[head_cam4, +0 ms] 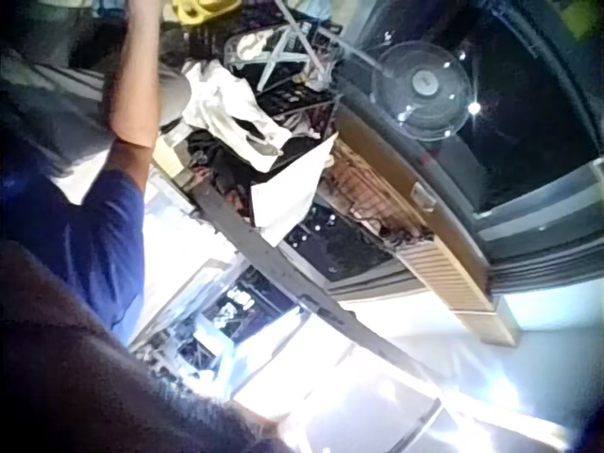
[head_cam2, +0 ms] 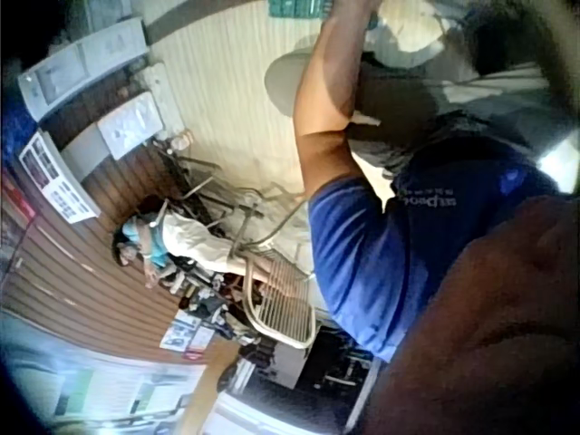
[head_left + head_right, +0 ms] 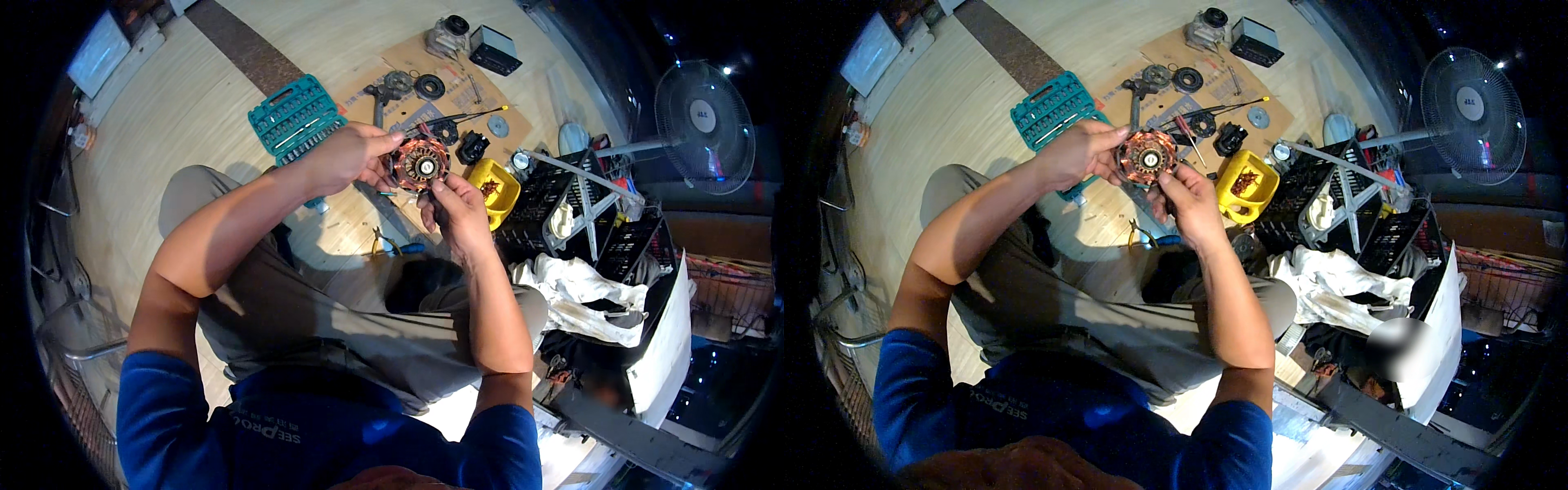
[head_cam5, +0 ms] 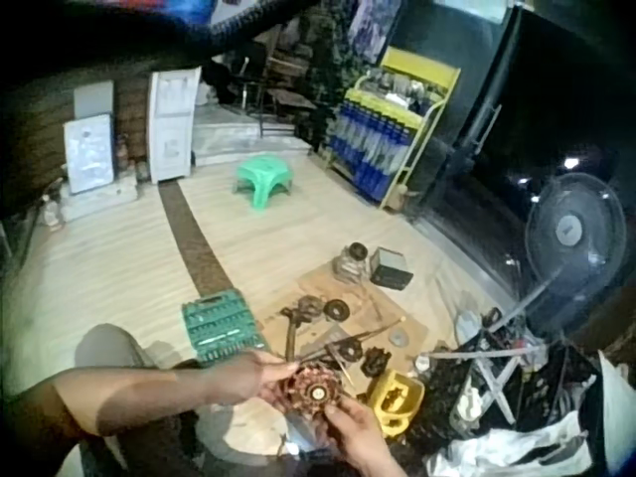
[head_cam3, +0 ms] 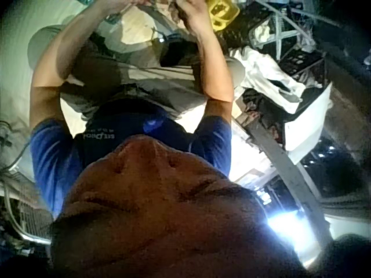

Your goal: The person works on the internal components of a motor by hand, manipulating wires and a stator.

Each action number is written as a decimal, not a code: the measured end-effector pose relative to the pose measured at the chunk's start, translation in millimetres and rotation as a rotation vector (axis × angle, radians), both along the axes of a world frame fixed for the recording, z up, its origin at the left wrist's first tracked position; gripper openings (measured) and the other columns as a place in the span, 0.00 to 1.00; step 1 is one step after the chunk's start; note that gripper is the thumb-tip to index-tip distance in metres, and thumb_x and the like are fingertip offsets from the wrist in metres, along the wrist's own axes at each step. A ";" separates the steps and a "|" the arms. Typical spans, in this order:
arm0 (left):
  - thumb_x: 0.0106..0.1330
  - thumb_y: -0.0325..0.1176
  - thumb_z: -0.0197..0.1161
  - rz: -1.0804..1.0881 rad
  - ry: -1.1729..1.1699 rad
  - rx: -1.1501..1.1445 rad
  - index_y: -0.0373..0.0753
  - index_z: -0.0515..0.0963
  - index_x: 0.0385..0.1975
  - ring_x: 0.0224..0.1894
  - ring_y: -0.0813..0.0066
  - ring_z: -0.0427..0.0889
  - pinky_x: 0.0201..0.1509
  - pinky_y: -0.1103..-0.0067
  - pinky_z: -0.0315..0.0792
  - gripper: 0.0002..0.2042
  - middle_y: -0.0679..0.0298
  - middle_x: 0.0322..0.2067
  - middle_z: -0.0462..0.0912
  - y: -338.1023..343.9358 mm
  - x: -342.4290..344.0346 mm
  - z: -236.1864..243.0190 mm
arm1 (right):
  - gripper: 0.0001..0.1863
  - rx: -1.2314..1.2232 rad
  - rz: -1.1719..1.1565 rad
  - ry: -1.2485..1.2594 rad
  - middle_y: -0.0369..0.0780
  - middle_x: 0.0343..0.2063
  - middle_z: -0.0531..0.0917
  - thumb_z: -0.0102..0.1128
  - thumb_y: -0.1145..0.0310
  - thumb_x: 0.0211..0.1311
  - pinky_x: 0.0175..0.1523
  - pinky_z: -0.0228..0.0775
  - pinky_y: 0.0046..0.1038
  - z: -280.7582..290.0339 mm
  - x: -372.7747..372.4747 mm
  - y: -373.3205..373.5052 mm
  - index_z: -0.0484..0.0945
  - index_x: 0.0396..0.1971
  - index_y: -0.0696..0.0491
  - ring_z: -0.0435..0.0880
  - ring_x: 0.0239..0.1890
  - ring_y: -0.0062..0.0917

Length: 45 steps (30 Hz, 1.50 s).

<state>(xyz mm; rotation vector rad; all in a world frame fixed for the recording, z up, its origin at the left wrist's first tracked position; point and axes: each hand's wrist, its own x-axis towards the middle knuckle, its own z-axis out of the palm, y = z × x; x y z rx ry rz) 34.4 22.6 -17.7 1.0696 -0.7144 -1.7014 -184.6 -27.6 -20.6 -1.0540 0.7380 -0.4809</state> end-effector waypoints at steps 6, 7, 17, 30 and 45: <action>0.69 0.45 0.54 -0.009 -0.002 -0.026 0.28 0.74 0.40 0.26 0.74 0.80 0.30 0.78 0.77 0.20 0.55 0.30 0.82 0.2 2.4 -2.1 | 0.11 -0.033 0.017 -0.008 0.42 0.25 0.80 0.53 0.65 0.66 0.21 0.65 0.20 -3.0 -0.5 -0.1 0.73 0.36 0.59 0.75 0.17 0.22; 0.69 0.45 0.54 -0.007 -0.001 -0.027 0.28 0.74 0.40 0.26 0.74 0.80 0.30 0.78 0.77 0.20 0.55 0.30 0.82 0.1 2.3 -2.7 | 0.11 -0.030 0.017 -0.017 0.42 0.25 0.80 0.54 0.65 0.66 0.21 0.65 0.21 -2.8 -0.2 0.3 0.73 0.36 0.59 0.75 0.17 0.22; 0.68 0.43 0.55 0.000 -0.008 -0.038 0.26 0.74 0.42 0.25 0.74 0.80 0.29 0.80 0.77 0.20 0.56 0.29 0.81 0.2 2.5 -2.9 | 0.13 -0.036 0.028 -0.051 0.41 0.26 0.80 0.56 0.64 0.65 0.22 0.66 0.21 -5.6 -1.7 -0.1 0.73 0.39 0.60 0.75 0.18 0.22; 0.70 0.42 0.51 -0.001 -0.057 -0.088 0.27 0.74 0.41 0.29 0.73 0.82 0.32 0.79 0.80 0.19 0.54 0.32 0.82 -0.3 3.4 -8.0 | 0.13 -0.064 0.031 -0.031 0.40 0.26 0.80 0.56 0.64 0.65 0.24 0.67 0.20 -5.4 -0.9 1.9 0.73 0.40 0.60 0.76 0.20 0.22; 0.70 0.41 0.52 0.007 -0.056 -0.087 0.27 0.73 0.43 0.30 0.73 0.83 0.32 0.79 0.80 0.19 0.54 0.32 0.81 -1.1 3.4 -9.9 | 0.12 -0.146 0.028 -0.008 0.40 0.26 0.80 0.55 0.65 0.66 0.24 0.67 0.20 -3.3 1.1 3.6 0.73 0.40 0.59 0.75 0.20 0.21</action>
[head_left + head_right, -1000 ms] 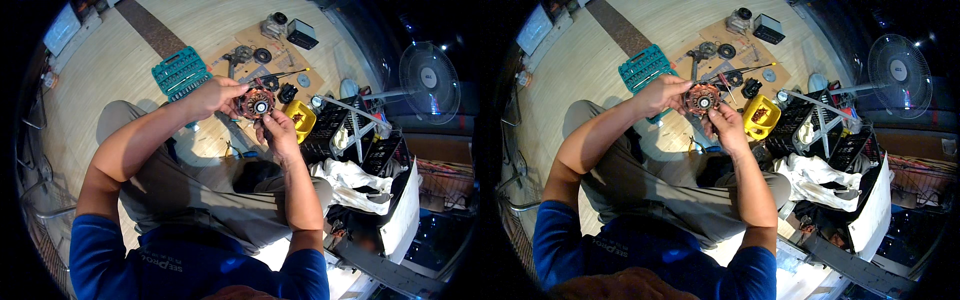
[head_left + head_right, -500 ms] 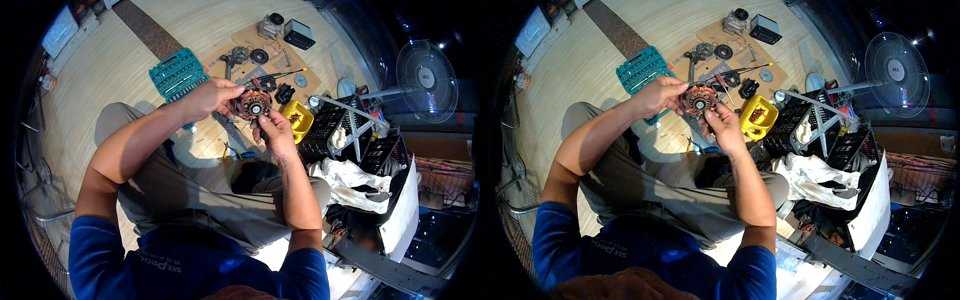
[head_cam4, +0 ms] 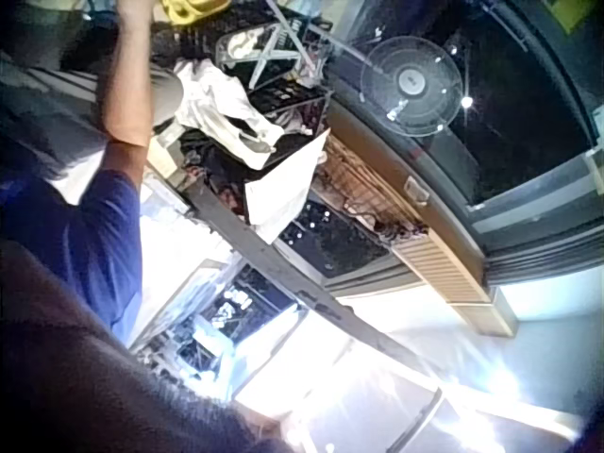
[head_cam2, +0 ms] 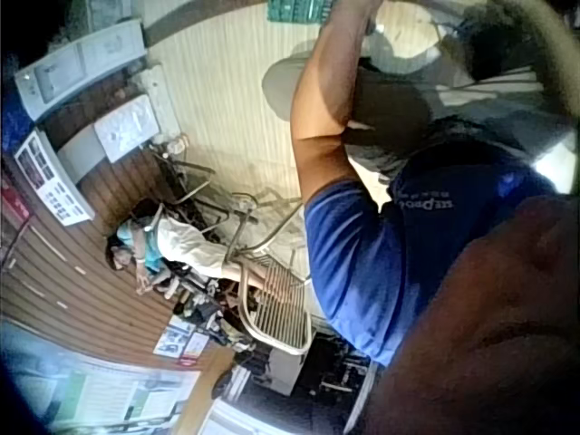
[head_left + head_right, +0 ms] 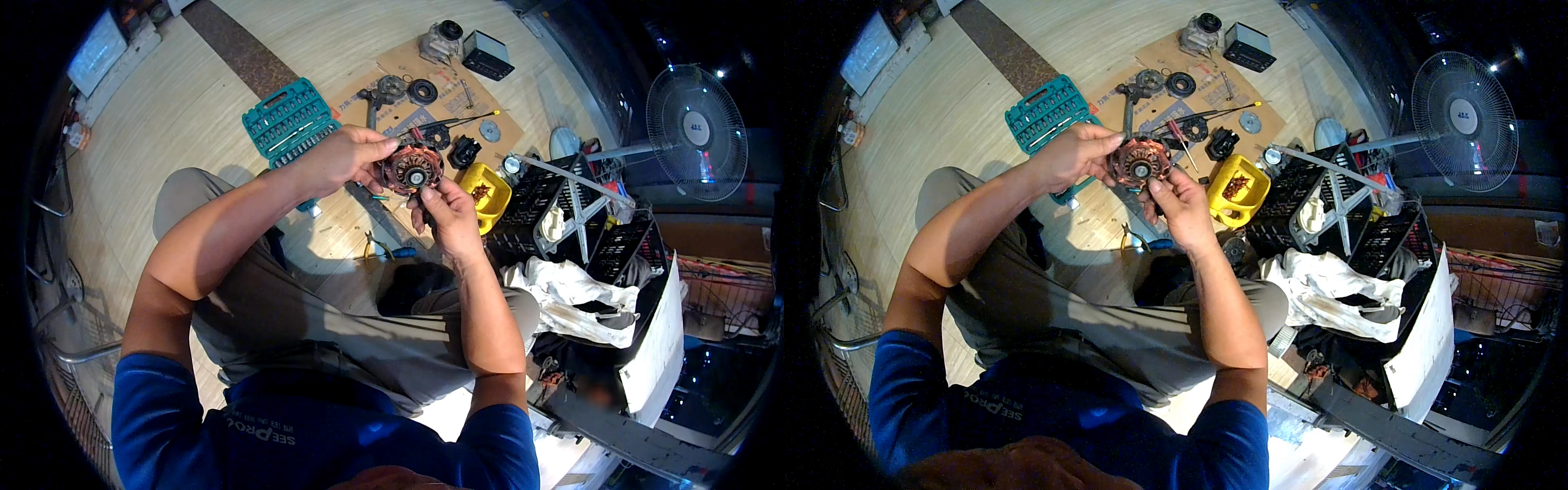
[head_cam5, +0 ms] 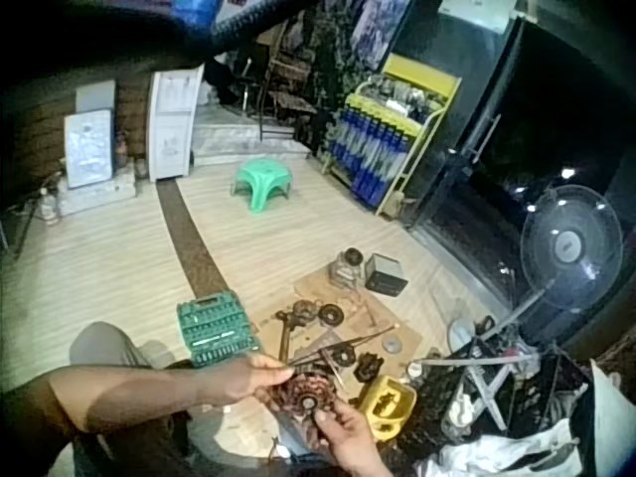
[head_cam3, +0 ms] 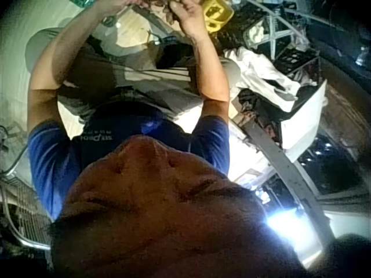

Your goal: The person works on the internal components of a motor by hand, manipulating wires and a stator.

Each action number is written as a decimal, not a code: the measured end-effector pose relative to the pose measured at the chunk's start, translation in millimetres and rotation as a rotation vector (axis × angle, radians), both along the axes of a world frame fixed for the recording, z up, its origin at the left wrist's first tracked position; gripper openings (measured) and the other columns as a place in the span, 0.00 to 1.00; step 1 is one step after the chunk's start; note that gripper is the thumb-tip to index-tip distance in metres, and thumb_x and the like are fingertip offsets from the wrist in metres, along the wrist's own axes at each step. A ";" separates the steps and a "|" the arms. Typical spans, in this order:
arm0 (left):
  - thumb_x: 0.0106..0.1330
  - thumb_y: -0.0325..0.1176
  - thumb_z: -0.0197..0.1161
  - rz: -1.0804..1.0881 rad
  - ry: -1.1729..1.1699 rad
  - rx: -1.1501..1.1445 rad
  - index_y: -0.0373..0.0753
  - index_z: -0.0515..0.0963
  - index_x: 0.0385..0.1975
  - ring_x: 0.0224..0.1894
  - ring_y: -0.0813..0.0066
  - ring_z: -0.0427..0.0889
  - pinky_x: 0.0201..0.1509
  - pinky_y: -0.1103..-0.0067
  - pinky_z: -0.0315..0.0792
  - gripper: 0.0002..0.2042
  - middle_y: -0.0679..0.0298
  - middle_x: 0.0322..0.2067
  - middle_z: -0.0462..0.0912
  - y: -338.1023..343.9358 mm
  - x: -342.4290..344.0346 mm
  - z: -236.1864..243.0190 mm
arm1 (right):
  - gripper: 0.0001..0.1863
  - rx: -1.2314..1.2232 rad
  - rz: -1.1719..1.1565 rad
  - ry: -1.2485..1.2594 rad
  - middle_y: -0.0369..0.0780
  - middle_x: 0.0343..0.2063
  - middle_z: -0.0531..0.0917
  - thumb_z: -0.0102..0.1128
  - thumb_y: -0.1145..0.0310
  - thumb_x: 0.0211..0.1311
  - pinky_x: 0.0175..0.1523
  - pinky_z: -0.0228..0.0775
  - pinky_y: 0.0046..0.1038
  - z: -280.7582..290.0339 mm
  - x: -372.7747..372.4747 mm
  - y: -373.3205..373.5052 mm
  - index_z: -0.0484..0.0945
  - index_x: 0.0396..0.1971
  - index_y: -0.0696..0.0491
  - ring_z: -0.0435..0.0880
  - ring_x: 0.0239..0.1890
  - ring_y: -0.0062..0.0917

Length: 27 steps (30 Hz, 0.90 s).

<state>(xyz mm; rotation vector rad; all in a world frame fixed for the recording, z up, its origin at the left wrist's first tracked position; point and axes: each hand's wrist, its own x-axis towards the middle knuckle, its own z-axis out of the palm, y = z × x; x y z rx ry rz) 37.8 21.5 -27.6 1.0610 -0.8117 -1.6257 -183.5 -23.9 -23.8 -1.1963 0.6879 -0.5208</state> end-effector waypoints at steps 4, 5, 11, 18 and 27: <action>0.70 0.42 0.53 -0.008 0.008 -0.001 0.27 0.73 0.43 0.29 0.74 0.82 0.30 0.79 0.80 0.19 0.54 0.32 0.81 0.4 0.3 3.9 | 0.14 0.053 0.009 -0.015 0.41 0.27 0.80 0.55 0.64 0.65 0.25 0.67 0.20 -2.2 -1.7 -1.1 0.73 0.40 0.60 0.76 0.20 0.21; 0.69 0.42 0.54 -0.002 0.009 0.003 0.27 0.73 0.43 0.28 0.74 0.82 0.30 0.79 0.80 0.19 0.54 0.31 0.81 0.6 0.0 4.9 | 0.14 0.059 0.013 -0.021 0.41 0.27 0.80 0.55 0.64 0.65 0.25 0.67 0.20 -2.8 -2.0 -1.3 0.73 0.41 0.60 0.76 0.20 0.21; 0.68 0.41 0.55 -0.001 0.007 0.011 0.28 0.73 0.43 0.27 0.75 0.82 0.29 0.79 0.79 0.18 0.56 0.31 0.81 1.6 1.3 6.3 | 0.15 0.073 0.017 -0.042 0.41 0.27 0.80 0.56 0.63 0.65 0.25 0.67 0.21 -4.4 -0.6 -0.2 0.73 0.42 0.60 0.76 0.21 0.22; 0.69 0.42 0.53 -0.002 -0.018 -0.004 0.29 0.73 0.44 0.28 0.76 0.81 0.30 0.80 0.78 0.18 0.57 0.32 0.82 1.7 0.7 2.8 | 0.14 0.057 0.007 -0.031 0.40 0.27 0.80 0.56 0.64 0.65 0.25 0.68 0.20 -3.4 -0.3 0.8 0.73 0.42 0.60 0.76 0.21 0.21; 0.69 0.41 0.53 0.006 0.012 0.041 0.29 0.73 0.44 0.28 0.77 0.80 0.29 0.81 0.77 0.18 0.58 0.32 0.81 2.0 0.5 5.1 | 0.09 0.059 0.004 -0.036 0.38 0.26 0.80 0.51 0.70 0.67 0.26 0.67 0.20 0.4 1.1 2.2 0.73 0.42 0.59 0.75 0.20 0.18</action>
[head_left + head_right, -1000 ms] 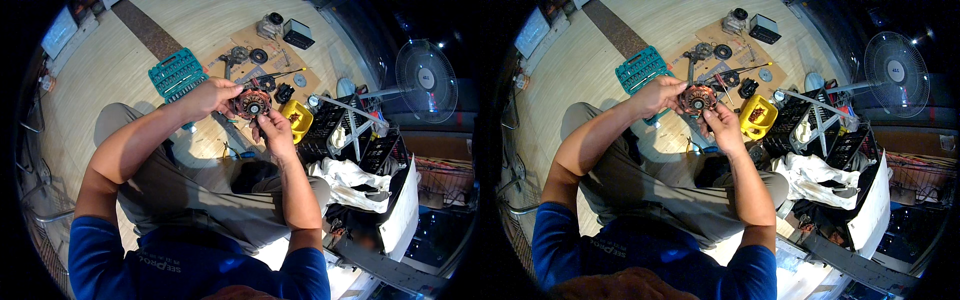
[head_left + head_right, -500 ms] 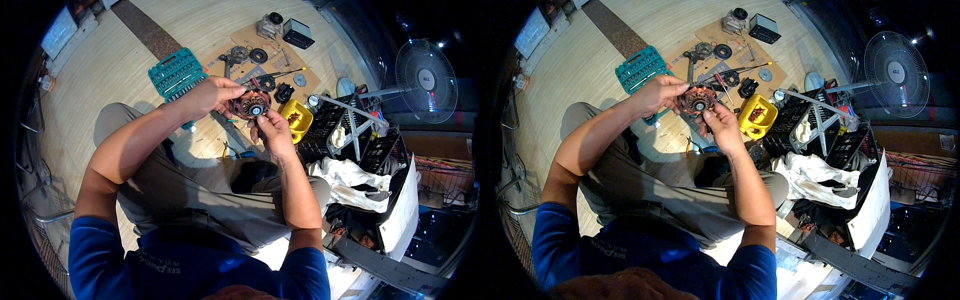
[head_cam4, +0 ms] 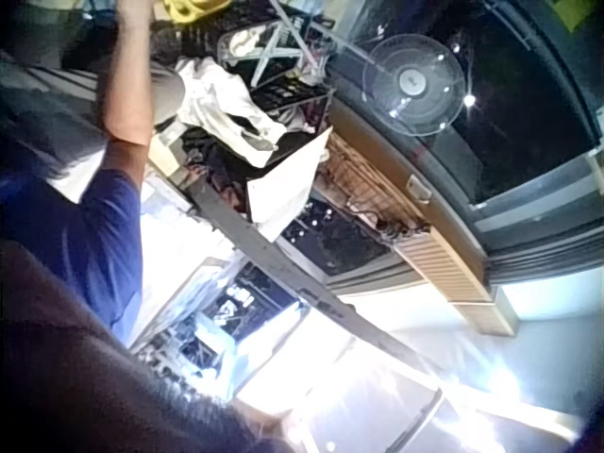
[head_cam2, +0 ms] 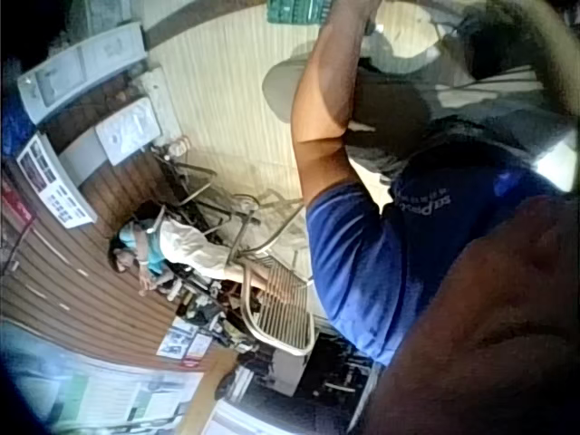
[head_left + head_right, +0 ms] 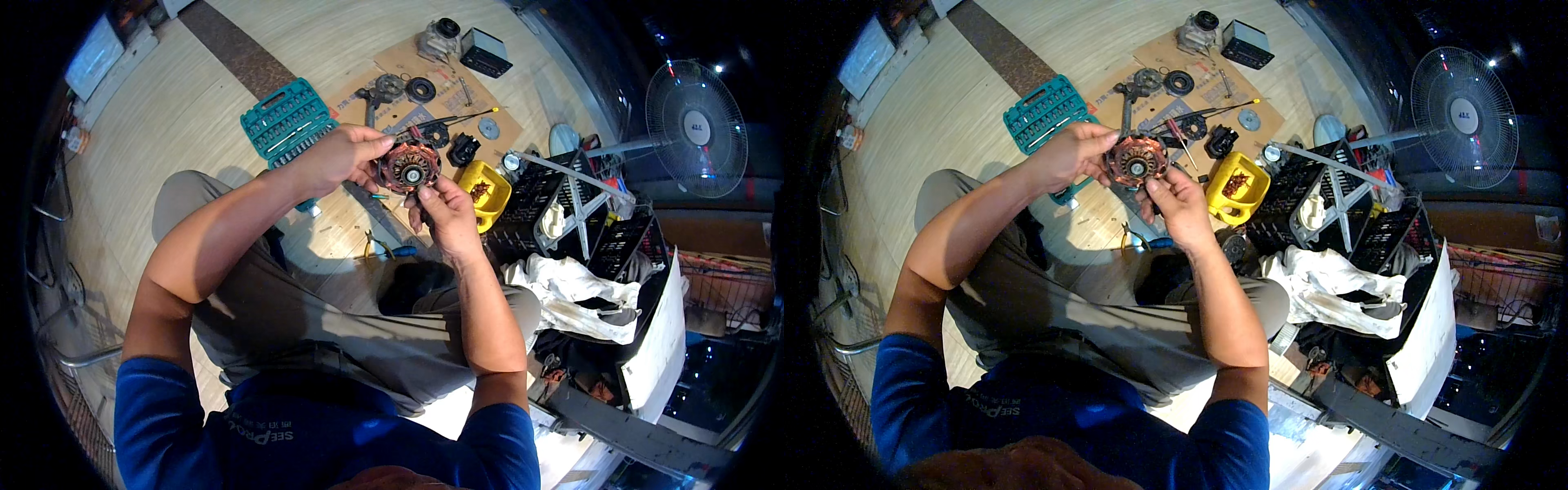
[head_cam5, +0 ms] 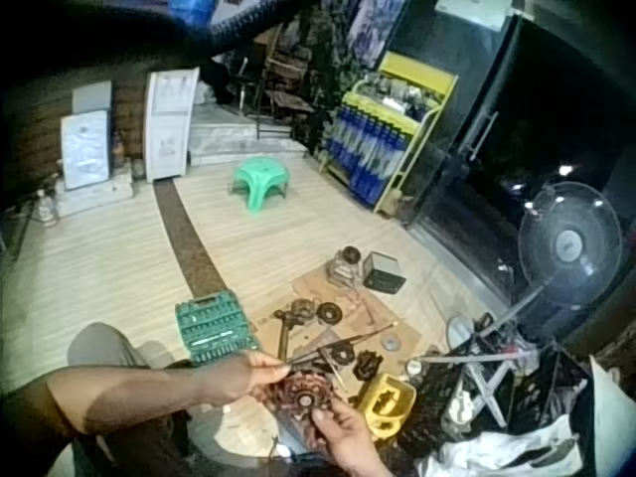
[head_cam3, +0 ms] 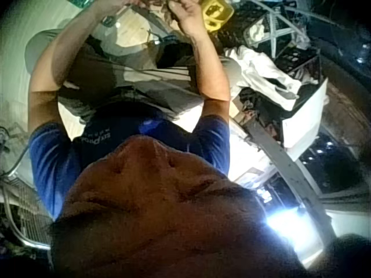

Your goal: The person works on the internal components of a motor by hand, manipulating wires and a stator.

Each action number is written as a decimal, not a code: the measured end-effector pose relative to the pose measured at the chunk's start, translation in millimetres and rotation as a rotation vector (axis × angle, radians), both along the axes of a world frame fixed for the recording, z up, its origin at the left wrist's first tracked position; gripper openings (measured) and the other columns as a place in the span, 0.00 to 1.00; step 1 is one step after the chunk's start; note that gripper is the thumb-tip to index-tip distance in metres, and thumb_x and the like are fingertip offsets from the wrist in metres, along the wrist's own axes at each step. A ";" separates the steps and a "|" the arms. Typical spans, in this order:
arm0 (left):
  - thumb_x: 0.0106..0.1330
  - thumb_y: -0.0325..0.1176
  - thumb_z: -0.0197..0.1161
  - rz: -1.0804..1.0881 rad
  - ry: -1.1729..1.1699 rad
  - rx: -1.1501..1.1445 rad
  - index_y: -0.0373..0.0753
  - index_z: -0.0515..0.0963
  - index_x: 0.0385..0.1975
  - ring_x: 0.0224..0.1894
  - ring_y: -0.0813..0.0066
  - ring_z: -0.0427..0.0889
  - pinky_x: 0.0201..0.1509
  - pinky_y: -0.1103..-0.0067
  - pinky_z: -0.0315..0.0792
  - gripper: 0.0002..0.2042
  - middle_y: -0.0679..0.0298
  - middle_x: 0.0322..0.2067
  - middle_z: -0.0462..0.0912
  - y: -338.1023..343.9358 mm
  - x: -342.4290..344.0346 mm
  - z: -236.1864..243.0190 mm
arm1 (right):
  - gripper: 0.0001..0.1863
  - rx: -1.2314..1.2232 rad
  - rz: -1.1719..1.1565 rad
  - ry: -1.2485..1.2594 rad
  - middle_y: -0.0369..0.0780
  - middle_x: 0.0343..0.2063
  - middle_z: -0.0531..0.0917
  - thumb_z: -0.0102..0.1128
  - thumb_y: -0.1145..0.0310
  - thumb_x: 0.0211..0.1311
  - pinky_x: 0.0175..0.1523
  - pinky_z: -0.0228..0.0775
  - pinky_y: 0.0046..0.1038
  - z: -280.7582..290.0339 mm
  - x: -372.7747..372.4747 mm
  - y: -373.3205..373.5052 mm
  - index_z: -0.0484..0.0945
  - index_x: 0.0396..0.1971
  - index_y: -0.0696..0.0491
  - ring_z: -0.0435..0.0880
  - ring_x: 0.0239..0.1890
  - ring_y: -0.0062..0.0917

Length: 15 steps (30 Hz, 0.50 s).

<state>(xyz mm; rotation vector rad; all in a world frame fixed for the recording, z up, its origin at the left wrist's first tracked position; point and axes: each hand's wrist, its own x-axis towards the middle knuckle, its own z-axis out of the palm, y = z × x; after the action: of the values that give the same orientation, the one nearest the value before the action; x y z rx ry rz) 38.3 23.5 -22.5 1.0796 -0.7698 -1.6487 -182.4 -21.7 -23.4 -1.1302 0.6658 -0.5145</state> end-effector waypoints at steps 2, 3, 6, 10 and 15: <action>0.70 0.41 0.53 0.003 -0.003 -0.003 0.29 0.73 0.44 0.28 0.77 0.80 0.29 0.81 0.77 0.18 0.59 0.32 0.81 -0.2 -0.5 -0.7 | 0.09 -0.022 -0.013 0.026 0.38 0.26 0.80 0.52 0.70 0.67 0.26 0.67 0.20 1.5 0.6 0.3 0.73 0.42 0.59 0.75 0.20 0.18; 0.70 0.41 0.53 0.007 -0.006 -0.006 0.30 0.73 0.44 0.29 0.77 0.80 0.29 0.81 0.77 0.17 0.59 0.33 0.81 -0.2 -0.6 -1.1 | 0.09 -0.023 -0.014 0.026 0.38 0.26 0.80 0.52 0.70 0.67 0.26 0.67 0.20 0.7 0.0 0.1 0.73 0.42 0.59 0.75 0.20 0.18; 0.70 0.41 0.53 -0.002 -0.005 -0.010 0.30 0.73 0.44 0.30 0.77 0.80 0.31 0.81 0.77 0.17 0.60 0.33 0.80 0.3 -0.5 0.3 | 0.13 -0.064 -0.008 0.024 0.39 0.27 0.80 0.55 0.65 0.65 0.25 0.67 0.20 -1.8 -1.9 -0.1 0.73 0.41 0.59 0.76 0.21 0.20; 0.70 0.41 0.53 -0.004 -0.012 -0.002 0.30 0.73 0.45 0.31 0.76 0.80 0.33 0.81 0.77 0.17 0.59 0.34 0.81 0.9 -1.3 3.1 | 0.12 -0.087 -0.014 0.034 0.40 0.27 0.80 0.55 0.66 0.66 0.25 0.67 0.20 -0.1 -1.9 0.6 0.73 0.41 0.60 0.76 0.21 0.20; 0.70 0.41 0.52 -0.008 -0.047 -0.013 0.29 0.73 0.45 0.33 0.75 0.81 0.34 0.80 0.77 0.17 0.58 0.36 0.81 1.0 -0.8 2.3 | 0.12 -0.076 -0.009 0.020 0.40 0.28 0.80 0.54 0.67 0.66 0.26 0.67 0.19 1.0 -1.7 1.4 0.73 0.42 0.60 0.75 0.21 0.20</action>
<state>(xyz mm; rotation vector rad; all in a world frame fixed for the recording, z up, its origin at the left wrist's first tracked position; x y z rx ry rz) 37.5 24.4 -20.2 1.1103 -0.8153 -1.6283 -184.1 -20.3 -22.4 -1.2057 0.6736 -0.5405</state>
